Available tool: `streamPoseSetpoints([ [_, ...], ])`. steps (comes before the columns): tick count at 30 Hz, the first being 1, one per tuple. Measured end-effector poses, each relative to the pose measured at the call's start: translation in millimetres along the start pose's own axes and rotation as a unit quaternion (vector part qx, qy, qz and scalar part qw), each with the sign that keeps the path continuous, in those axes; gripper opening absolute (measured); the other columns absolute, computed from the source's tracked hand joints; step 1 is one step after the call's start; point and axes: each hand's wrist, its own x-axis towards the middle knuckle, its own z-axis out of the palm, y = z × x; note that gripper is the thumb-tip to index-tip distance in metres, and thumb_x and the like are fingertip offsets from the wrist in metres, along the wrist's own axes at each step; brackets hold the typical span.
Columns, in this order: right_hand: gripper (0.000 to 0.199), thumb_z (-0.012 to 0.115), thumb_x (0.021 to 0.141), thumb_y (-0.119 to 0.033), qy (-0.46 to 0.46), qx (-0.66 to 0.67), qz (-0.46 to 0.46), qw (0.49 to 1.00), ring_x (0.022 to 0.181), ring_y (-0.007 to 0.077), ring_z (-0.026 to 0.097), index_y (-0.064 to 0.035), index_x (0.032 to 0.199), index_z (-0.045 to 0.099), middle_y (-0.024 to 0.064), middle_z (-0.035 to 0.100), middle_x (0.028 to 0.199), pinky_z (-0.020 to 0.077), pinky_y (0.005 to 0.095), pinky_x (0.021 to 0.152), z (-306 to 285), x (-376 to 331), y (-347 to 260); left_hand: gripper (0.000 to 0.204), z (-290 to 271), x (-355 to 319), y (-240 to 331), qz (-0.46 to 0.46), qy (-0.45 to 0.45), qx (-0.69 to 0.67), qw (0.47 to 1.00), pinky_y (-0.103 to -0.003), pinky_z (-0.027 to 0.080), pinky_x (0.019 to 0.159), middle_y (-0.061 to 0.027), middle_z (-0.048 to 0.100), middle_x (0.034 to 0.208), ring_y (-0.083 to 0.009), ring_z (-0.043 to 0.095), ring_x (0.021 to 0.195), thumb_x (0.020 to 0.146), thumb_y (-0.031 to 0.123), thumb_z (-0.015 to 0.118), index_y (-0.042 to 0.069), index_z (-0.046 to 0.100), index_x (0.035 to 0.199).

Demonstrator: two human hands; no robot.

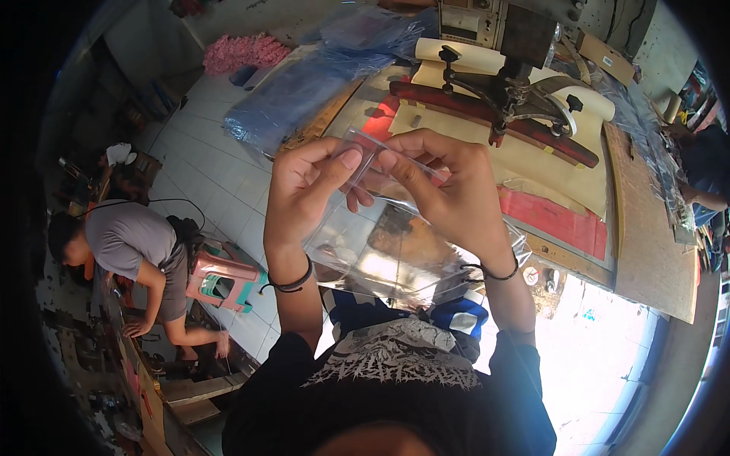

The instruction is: The person aligns the top edge of a large clear plastic bag on a work table, folds a small section of the plastic over, and presses the fold flat using their fingers.

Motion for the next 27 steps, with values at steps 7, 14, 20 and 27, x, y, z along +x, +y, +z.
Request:
streamPoseSetpoints([
  [7,0.019,0.066,0.091,-0.010,-0.023,0.098,0.014,0.995,0.081,0.0101,0.067,0.0019,0.106,0.068,0.0089,0.072,0.085,0.0522,0.0254,0.073,2,-1,-1,0.025,-1,-1,-2,-0.006,0.009,0.006,1.000,-0.022,0.047,0.054,-0.0061,0.068,0.082,-0.0111,0.066,0.066,0.097,0.019,0.060,-0.005,0.065,0.102],
  [14,0.023,0.064,0.093,-0.009,-0.032,0.068,0.045,0.996,0.089,0.0120,0.067,0.0012,0.113,0.066,0.0096,0.072,0.090,0.0523,0.0265,0.079,-2,-1,-3,0.029,-2,-1,-3,-0.017,0.010,-0.011,1.000,-0.022,0.048,0.053,-0.0084,0.070,0.085,-0.0122,0.066,0.065,0.100,0.021,0.055,-0.005,0.063,0.108],
  [20,0.020,0.069,0.086,-0.008,0.022,-0.048,-0.022,0.998,0.083,0.0154,0.069,-0.0022,0.105,0.071,0.0101,0.073,0.087,0.0535,0.0290,0.071,-1,-3,-3,0.029,-2,-1,-5,-0.004,0.015,-0.011,1.000,-0.023,0.048,0.053,-0.0094,0.070,0.087,-0.0129,0.066,0.065,0.100,0.021,0.054,-0.005,0.064,0.109],
  [27,0.020,0.075,0.077,-0.003,0.143,-0.190,-0.197,0.951,0.073,0.0198,0.066,-0.0056,0.096,0.074,0.0061,0.073,0.084,0.0531,0.0298,0.059,8,-4,2,0.040,-2,2,-8,0.016,0.026,-0.046,0.998,-0.027,0.053,0.055,-0.0147,0.070,0.090,-0.0207,0.070,0.068,0.102,0.030,0.049,-0.007,0.064,0.108],
])
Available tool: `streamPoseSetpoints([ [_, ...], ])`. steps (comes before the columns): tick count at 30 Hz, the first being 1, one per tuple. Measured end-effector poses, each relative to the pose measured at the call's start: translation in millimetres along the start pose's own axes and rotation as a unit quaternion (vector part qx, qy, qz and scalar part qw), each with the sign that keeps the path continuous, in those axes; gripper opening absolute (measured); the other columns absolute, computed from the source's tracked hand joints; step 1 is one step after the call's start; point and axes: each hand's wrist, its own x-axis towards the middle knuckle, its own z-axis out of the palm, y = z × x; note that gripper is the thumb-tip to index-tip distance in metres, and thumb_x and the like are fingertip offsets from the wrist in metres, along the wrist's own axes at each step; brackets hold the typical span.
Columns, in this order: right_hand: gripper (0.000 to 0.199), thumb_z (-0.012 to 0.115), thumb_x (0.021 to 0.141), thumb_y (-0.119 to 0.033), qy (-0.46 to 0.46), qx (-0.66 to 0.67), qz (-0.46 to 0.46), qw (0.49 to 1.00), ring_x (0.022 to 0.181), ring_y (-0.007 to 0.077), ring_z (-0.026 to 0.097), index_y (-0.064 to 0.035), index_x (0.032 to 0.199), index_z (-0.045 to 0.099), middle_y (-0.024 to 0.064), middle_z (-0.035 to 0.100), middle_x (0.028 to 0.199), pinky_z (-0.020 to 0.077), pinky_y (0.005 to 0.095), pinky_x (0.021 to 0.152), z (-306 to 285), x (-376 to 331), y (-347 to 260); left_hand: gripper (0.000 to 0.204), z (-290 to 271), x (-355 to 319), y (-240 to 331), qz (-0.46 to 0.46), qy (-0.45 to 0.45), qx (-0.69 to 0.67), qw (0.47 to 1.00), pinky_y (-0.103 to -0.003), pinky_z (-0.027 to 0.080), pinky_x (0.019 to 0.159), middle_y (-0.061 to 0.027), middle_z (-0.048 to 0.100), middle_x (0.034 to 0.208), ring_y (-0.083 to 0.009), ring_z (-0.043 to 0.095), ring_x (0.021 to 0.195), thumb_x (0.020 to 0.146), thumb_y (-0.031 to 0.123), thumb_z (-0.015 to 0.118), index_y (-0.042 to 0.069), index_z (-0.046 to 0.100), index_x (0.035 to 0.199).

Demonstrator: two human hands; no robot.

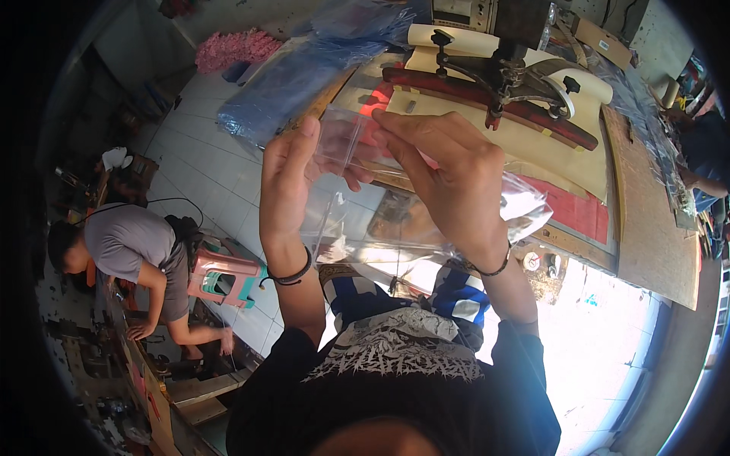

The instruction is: The person aligns the top edge of a large clear plastic bag on a work table, folds a small section of the plastic over, and presses the fold flat using their fingers.

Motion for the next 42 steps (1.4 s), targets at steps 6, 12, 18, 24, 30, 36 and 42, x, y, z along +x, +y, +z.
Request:
streamPoseSetpoints([
  [6,0.017,0.074,0.077,-0.001,-0.012,0.017,0.011,1.000,0.075,0.0182,0.067,-0.0053,0.093,0.072,0.0053,0.072,0.086,0.0543,0.0292,0.061,1,-1,2,0.044,-1,-1,0,-0.016,0.007,-0.048,0.999,-0.030,0.056,0.057,-0.0172,0.070,0.091,-0.0242,0.071,0.069,0.102,0.031,0.046,-0.009,0.062,0.110],
  [12,0.017,0.072,0.080,-0.002,-0.061,0.077,0.099,0.990,0.078,0.0215,0.069,-0.0036,0.096,0.070,0.0083,0.072,0.089,0.0544,0.0291,0.063,-2,0,2,0.042,-2,1,-8,-0.018,0.009,-0.043,0.999,-0.030,0.056,0.059,-0.0162,0.070,0.091,-0.0226,0.071,0.072,0.103,0.030,0.047,-0.009,0.062,0.110],
  [18,0.015,0.072,0.082,-0.003,-0.050,0.094,0.101,0.989,0.077,0.0206,0.071,-0.0020,0.097,0.070,0.0106,0.072,0.088,0.0549,0.0282,0.065,0,-2,7,0.034,3,0,-9,0.011,0.002,-0.010,1.000,-0.027,0.055,0.061,-0.0109,0.070,0.093,-0.0158,0.068,0.076,0.101,0.024,0.052,-0.007,0.064,0.108],
  [24,0.015,0.072,0.083,-0.005,-0.055,0.132,0.129,0.981,0.075,0.0152,0.070,-0.0017,0.098,0.071,0.0088,0.073,0.089,0.0554,0.0268,0.067,1,0,5,0.026,7,0,-12,0.008,0.015,0.015,1.000,-0.024,0.053,0.061,-0.0080,0.069,0.093,-0.0094,0.065,0.078,0.098,0.017,0.057,-0.006,0.064,0.108],
  [30,0.016,0.071,0.085,-0.006,-0.072,0.166,0.169,0.969,0.074,0.0137,0.070,-0.0021,0.100,0.071,0.0082,0.073,0.087,0.0554,0.0261,0.068,1,1,3,0.028,6,1,-14,0.005,0.007,0.007,1.000,-0.024,0.051,0.058,-0.0085,0.070,0.090,-0.0100,0.065,0.075,0.100,0.020,0.054,-0.006,0.064,0.109],
  [36,0.015,0.068,0.088,-0.009,-0.107,0.176,0.197,0.959,0.074,0.0142,0.070,0.0011,0.099,0.070,0.0101,0.073,0.082,0.0538,0.0259,0.069,3,5,9,0.030,3,4,-17,-0.005,0.008,0.017,1.000,-0.023,0.050,0.055,-0.0102,0.071,0.088,-0.0113,0.066,0.072,0.101,0.022,0.053,-0.005,0.064,0.107],
  [42,0.019,0.066,0.091,-0.014,-0.155,0.131,0.186,0.961,0.070,0.0127,0.068,0.0041,0.095,0.070,0.0114,0.072,0.078,0.0514,0.0253,0.066,3,1,24,0.032,2,7,-23,-0.043,0.017,0.006,0.999,-0.024,0.050,0.053,-0.0097,0.070,0.086,-0.0135,0.068,0.068,0.101,0.024,0.052,-0.005,0.063,0.106],
])
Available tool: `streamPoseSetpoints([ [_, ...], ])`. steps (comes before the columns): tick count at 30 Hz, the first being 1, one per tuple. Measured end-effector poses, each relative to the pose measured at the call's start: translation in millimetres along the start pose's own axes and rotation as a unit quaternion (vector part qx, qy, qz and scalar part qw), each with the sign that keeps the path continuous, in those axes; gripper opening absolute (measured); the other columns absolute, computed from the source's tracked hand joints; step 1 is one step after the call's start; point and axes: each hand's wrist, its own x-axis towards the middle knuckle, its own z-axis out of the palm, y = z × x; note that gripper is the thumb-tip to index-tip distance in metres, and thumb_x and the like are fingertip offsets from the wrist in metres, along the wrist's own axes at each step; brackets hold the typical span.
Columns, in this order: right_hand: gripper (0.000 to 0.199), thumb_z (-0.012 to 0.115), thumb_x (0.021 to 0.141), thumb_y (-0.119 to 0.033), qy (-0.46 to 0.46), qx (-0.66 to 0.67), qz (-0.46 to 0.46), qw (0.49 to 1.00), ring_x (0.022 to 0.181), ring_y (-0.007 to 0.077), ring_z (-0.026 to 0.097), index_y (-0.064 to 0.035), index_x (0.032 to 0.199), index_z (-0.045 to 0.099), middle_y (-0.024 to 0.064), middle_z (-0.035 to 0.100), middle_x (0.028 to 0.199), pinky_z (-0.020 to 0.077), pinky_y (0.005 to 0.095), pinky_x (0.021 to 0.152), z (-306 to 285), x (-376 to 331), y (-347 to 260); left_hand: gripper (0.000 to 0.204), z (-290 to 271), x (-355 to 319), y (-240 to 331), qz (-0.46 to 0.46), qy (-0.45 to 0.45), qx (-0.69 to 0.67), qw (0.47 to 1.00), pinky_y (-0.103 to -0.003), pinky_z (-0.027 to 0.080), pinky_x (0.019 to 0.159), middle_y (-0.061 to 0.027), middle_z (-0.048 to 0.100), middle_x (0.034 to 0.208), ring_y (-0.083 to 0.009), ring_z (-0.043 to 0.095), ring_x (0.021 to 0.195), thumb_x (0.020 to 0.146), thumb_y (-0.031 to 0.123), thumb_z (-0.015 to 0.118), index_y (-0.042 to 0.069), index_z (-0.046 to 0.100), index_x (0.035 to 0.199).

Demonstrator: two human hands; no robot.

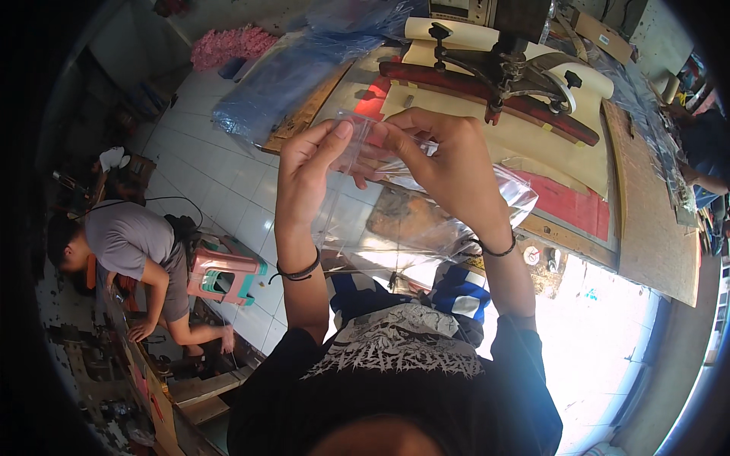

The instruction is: The person aligns the top edge of a large clear plastic bag on a work table, folds a small section of the plastic over, and presses the fold flat using their fingers.

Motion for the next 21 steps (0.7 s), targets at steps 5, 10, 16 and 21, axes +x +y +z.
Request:
streamPoseSetpoints([
  [5,0.014,0.065,0.090,-0.010,0.022,-0.005,-0.016,1.000,0.064,0.0161,0.068,0.0022,0.093,0.071,0.0124,0.071,0.074,0.0513,0.0267,0.059,10,3,11,0.033,-3,1,-10,0.002,0.004,0.034,0.999,-0.023,0.052,0.054,-0.0102,0.070,0.085,-0.0151,0.069,0.066,0.102,0.025,0.049,-0.005,0.061,0.106],
  [10,0.016,0.066,0.091,-0.013,0.012,-0.011,0.038,0.999,0.062,0.0131,0.066,0.0020,0.094,0.071,0.0108,0.070,0.072,0.0497,0.0262,0.057,15,8,27,0.033,-16,1,-26,-0.048,-0.018,0.068,0.996,-0.024,0.052,0.054,-0.0120,0.070,0.081,-0.0154,0.069,0.065,0.102,0.026,0.049,-0.006,0.060,0.104],
  [16,0.021,0.065,0.092,-0.017,-0.057,0.014,0.077,0.995,0.069,0.0112,0.066,0.0024,0.097,0.071,0.0103,0.071,0.077,0.0511,0.0275,0.063,20,18,52,0.032,-30,7,-53,-0.053,-0.018,0.068,0.996,-0.024,0.051,0.054,-0.0110,0.071,0.080,-0.0143,0.069,0.066,0.101,0.026,0.051,-0.004,0.061,0.104],
  [21,0.024,0.065,0.093,-0.020,-0.133,0.094,0.076,0.984,0.070,0.0104,0.063,0.0028,0.100,0.070,0.0087,0.071,0.080,0.0520,0.0279,0.065,26,24,88,0.029,-32,17,-71,-0.033,-0.019,0.079,0.996,-0.023,0.050,0.051,-0.0093,0.071,0.082,-0.0128,0.069,0.067,0.101,0.024,0.052,-0.003,0.062,0.103],
])
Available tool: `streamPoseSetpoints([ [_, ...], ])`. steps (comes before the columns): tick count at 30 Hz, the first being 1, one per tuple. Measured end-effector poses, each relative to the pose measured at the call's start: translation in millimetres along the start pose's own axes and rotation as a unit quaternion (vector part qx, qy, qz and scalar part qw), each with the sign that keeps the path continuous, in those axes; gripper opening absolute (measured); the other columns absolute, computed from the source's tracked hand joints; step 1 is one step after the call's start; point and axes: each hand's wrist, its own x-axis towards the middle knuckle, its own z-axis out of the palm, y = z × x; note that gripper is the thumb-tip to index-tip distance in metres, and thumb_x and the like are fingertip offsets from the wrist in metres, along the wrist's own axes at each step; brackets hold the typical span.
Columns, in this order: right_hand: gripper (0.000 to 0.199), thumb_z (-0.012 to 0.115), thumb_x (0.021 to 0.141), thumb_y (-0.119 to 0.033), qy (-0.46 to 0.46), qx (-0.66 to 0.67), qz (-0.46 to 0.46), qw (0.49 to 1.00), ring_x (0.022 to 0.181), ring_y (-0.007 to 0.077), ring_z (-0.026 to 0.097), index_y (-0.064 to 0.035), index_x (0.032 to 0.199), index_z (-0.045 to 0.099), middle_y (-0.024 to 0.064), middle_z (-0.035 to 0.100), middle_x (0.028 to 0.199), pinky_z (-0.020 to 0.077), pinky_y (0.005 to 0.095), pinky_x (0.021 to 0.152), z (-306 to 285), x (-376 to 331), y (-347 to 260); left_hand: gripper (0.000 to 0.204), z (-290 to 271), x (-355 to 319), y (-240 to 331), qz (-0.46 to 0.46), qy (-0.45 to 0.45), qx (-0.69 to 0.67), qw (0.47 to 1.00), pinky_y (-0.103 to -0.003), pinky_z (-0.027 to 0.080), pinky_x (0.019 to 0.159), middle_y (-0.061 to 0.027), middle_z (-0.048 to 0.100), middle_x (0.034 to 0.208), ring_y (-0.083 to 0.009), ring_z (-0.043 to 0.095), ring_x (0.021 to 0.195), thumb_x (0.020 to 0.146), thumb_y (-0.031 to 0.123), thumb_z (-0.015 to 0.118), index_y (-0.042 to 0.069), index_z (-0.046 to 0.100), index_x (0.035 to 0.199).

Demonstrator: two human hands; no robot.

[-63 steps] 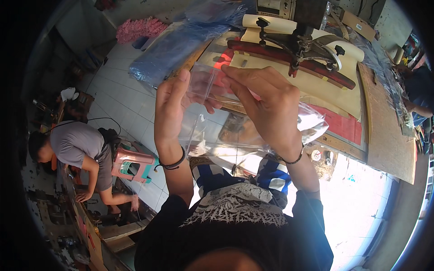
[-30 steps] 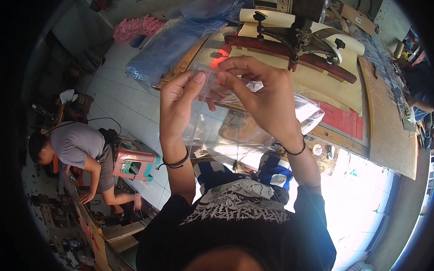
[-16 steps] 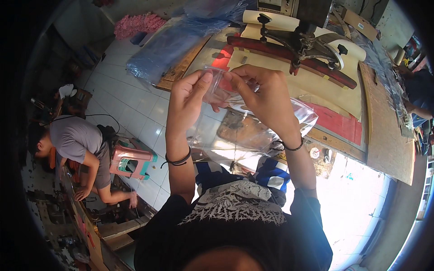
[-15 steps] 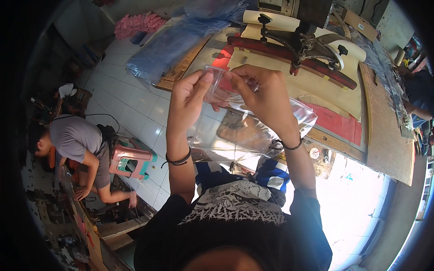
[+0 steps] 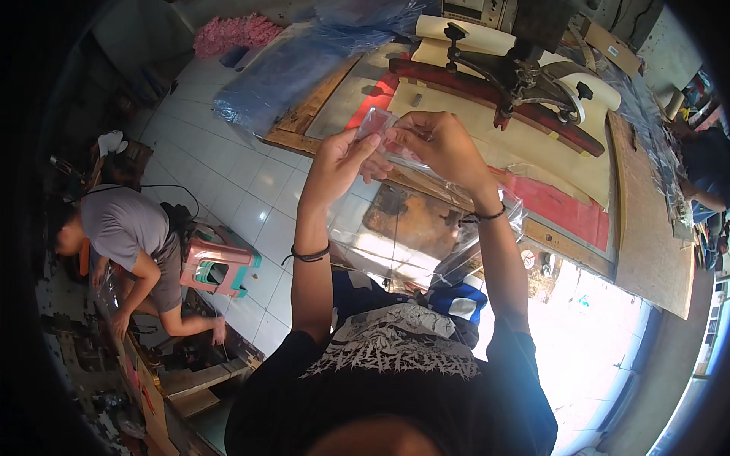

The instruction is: The person aligns the top edge of a large clear plastic bag on a work table, folds a small section of the plastic over, and presses the fold flat using their fingers.

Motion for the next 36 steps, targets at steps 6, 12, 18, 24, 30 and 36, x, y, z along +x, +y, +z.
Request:
streamPoseSetpoints([
  [6,0.027,0.068,0.090,-0.024,0.021,-0.049,0.034,0.998,0.066,0.0097,0.060,0.0020,0.096,0.071,0.0075,0.068,0.072,0.0493,0.0294,0.060,6,12,32,0.026,-8,18,-37,-0.052,0.013,0.033,0.998,-0.022,0.048,0.048,-0.0073,0.069,0.077,-0.0113,0.068,0.063,0.099,0.023,0.055,-0.002,0.061,0.102],
  [12,0.030,0.068,0.087,-0.032,0.037,-0.103,0.107,0.988,0.060,0.0218,0.063,-0.0019,0.091,0.072,0.0129,0.067,0.068,0.0476,0.0348,0.062,18,21,81,0.023,-16,6,-67,-0.141,0.002,0.135,0.981,-0.023,0.045,0.047,-0.0037,0.066,0.071,-0.0098,0.063,0.058,0.094,0.023,0.063,0.000,0.059,0.098],
  [18,0.030,0.068,0.086,-0.033,0.066,-0.174,0.094,0.978,0.067,0.0261,0.066,-0.0042,0.090,0.073,0.0139,0.069,0.073,0.0498,0.0358,0.065,12,20,83,0.023,-59,-79,-81,-0.240,-0.026,0.163,0.957,-0.024,0.047,0.053,-0.0046,0.064,0.065,-0.0123,0.064,0.059,0.091,0.022,0.067,0.000,0.062,0.088],
  [24,0.031,0.065,0.086,-0.040,0.059,-0.251,0.077,0.963,0.068,0.0269,0.065,-0.0097,0.090,0.074,0.0096,0.068,0.073,0.0506,0.0381,0.069,16,20,94,0.023,-79,-180,-132,-0.291,0.054,0.002,0.955,-0.029,0.050,0.053,-0.0069,0.058,0.057,-0.0165,0.061,0.054,0.093,0.015,0.063,-0.007,0.061,0.093],
  [30,0.031,0.066,0.085,-0.038,0.089,-0.227,0.103,0.964,0.074,0.0284,0.069,-0.0088,0.093,0.074,0.0130,0.071,0.078,0.0527,0.0387,0.071,14,22,94,0.023,-26,-174,-153,-0.105,0.263,-0.301,0.911,-0.038,0.055,0.078,-0.0115,0.064,0.089,-0.0265,0.067,0.085,0.097,0.018,0.057,-0.002,0.056,0.108],
  [36,0.033,0.069,0.087,-0.031,0.211,-0.165,0.028,0.963,0.064,0.0217,0.065,0.0016,0.092,0.070,0.0136,0.068,0.073,0.0498,0.0339,0.062,17,16,91,0.023,5,-143,-152,-0.139,0.259,-0.266,0.918,-0.042,0.059,0.071,-0.0144,0.063,0.087,-0.0269,0.067,0.078,0.098,0.020,0.057,0.000,0.051,0.107],
])
